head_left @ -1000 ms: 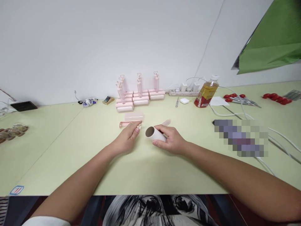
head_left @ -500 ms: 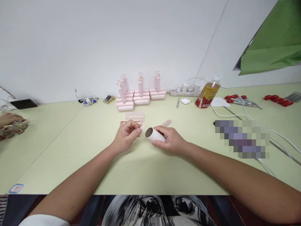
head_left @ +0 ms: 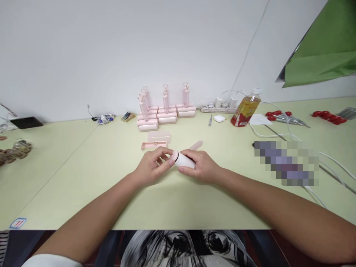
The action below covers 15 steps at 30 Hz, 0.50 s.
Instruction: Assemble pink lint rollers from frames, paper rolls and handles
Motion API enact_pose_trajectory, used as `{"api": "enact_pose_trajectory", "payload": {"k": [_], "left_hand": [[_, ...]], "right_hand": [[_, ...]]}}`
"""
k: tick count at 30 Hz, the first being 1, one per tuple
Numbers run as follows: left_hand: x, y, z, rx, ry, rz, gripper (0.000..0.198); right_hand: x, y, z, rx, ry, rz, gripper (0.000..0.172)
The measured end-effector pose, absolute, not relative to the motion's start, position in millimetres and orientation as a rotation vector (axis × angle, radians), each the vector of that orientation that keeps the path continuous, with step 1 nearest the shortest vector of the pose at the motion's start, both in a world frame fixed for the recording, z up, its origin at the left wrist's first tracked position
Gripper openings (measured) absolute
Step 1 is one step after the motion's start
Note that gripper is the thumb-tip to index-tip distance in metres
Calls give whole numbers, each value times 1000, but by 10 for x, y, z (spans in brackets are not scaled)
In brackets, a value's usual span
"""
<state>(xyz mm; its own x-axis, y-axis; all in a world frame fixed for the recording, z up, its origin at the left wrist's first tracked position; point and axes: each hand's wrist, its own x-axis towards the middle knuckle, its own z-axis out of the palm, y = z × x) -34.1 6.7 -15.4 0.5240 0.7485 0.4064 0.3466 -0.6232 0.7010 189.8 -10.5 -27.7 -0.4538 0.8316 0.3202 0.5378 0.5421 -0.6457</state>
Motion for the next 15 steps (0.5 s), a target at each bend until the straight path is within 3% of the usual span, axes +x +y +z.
{"api": "enact_pose_trajectory", "payload": {"k": [15], "left_hand": [[-363, 76, -144, 2318, 904, 856, 29]], "right_hand": [[1909, -110, -266, -1063, -2162, 597, 33]]}}
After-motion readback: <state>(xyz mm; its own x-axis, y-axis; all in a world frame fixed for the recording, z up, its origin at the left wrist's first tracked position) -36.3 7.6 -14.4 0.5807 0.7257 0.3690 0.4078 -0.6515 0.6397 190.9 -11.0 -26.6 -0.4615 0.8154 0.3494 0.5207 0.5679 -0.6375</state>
